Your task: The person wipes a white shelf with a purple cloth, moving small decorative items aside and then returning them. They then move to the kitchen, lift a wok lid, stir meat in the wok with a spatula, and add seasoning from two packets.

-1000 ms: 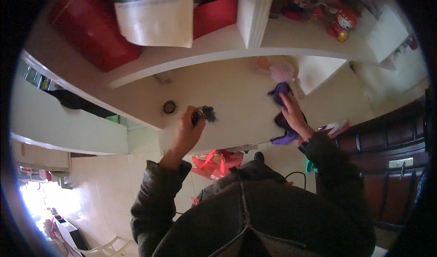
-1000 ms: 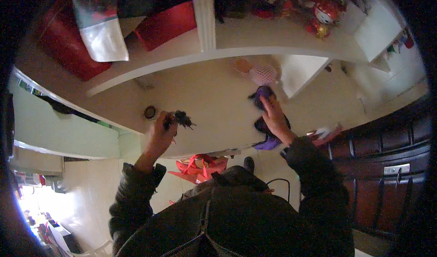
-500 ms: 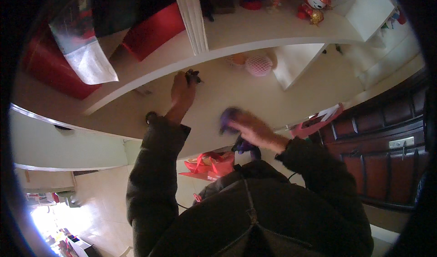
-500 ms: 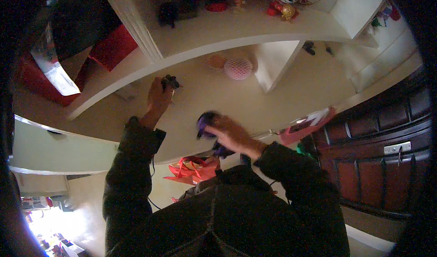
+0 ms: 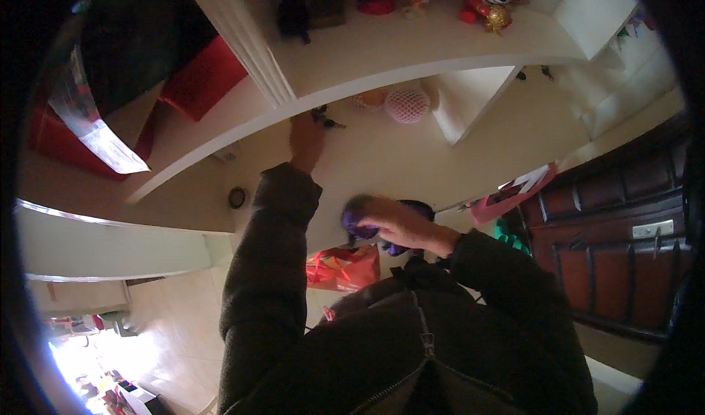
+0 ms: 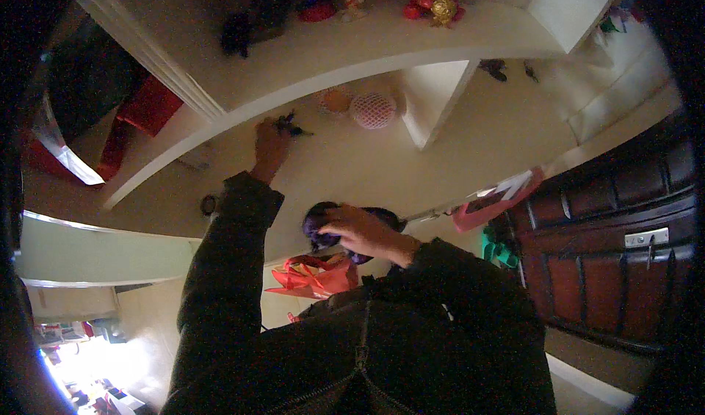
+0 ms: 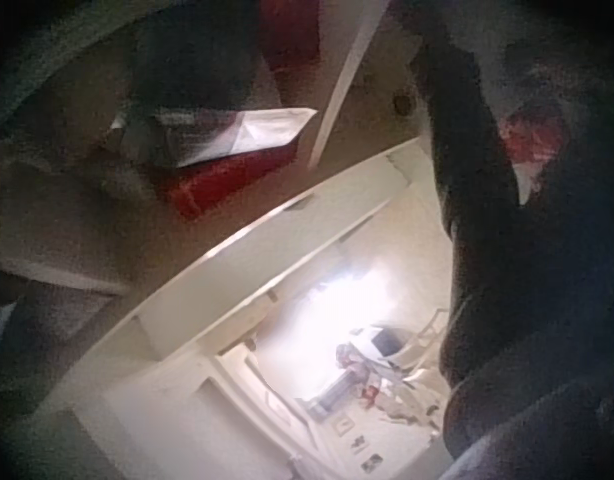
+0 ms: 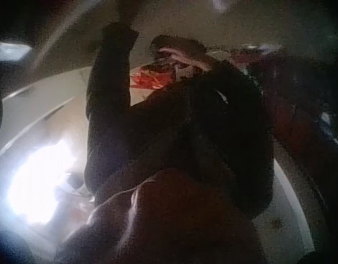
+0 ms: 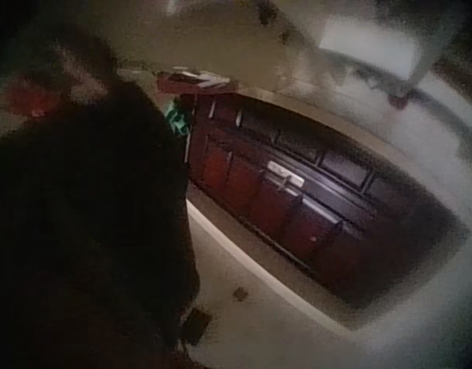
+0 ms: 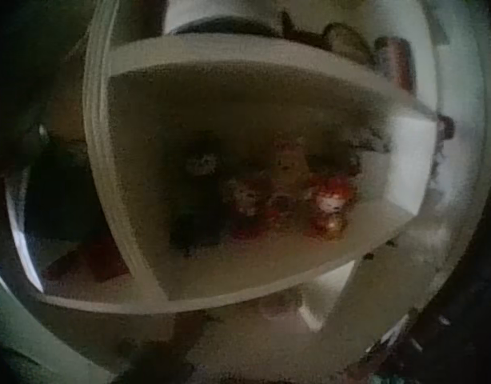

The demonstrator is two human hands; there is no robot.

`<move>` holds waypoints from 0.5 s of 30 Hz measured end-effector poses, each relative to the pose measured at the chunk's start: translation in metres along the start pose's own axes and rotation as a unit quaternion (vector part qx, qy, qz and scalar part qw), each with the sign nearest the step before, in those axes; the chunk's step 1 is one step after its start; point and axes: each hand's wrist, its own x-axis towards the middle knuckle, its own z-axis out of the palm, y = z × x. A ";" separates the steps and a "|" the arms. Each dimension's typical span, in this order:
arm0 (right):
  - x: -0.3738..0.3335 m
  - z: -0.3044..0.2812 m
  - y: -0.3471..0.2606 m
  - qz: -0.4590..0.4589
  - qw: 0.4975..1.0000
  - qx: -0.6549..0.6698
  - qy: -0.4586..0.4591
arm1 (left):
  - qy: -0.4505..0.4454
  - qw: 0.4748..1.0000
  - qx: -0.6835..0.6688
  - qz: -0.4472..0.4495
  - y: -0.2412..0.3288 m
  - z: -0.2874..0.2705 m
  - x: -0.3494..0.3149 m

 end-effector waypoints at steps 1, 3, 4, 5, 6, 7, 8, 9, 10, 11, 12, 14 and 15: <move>-0.015 -0.012 0.004 0.000 1.000 -0.003 -0.001 | -0.017 1.000 -0.003 -0.019 0.004 0.002 -0.001; -0.037 -0.035 0.018 0.094 0.993 -0.044 0.055 | -0.058 0.998 -0.004 -0.032 0.012 0.002 -0.006; -0.045 -0.045 0.026 0.145 0.983 -0.086 0.073 | -0.081 0.996 -0.001 -0.027 0.016 -0.001 -0.009; -0.047 -0.047 0.032 0.189 0.967 -0.116 0.124 | -0.107 0.994 0.000 -0.030 0.018 -0.005 -0.013; -0.049 -0.051 0.036 0.191 0.965 -0.126 0.130 | -0.106 0.994 -0.015 -0.006 0.020 -0.011 -0.017; -0.049 -0.046 0.036 0.210 0.954 -0.137 0.164 | -0.108 0.994 -0.032 0.011 0.023 -0.016 -0.026; -0.047 -0.039 0.034 0.188 0.950 -0.190 0.162 | -0.103 0.993 -0.050 0.036 0.021 -0.026 -0.035; -0.044 -0.032 0.030 0.171 0.958 -0.188 0.129 | -0.075 0.995 -0.027 0.056 0.014 -0.038 -0.045; -0.040 -0.022 0.022 0.167 0.962 -0.185 0.115 | -0.040 0.996 -0.004 0.085 0.009 -0.049 -0.058; -0.035 -0.011 0.013 0.160 0.964 -0.180 0.109 | -0.007 0.993 0.019 0.115 0.003 -0.057 -0.069; -0.029 0.001 0.004 0.151 0.970 -0.182 0.047 | -0.006 0.991 0.077 0.110 -0.009 -0.068 -0.079; -0.005 0.026 -0.007 0.098 0.986 -0.133 0.000 | 0.011 0.976 0.188 0.110 -0.049 -0.103 -0.097; 0.010 0.035 -0.008 0.050 0.993 -0.107 -0.006 | 0.003 0.966 0.246 0.073 -0.067 -0.118 -0.105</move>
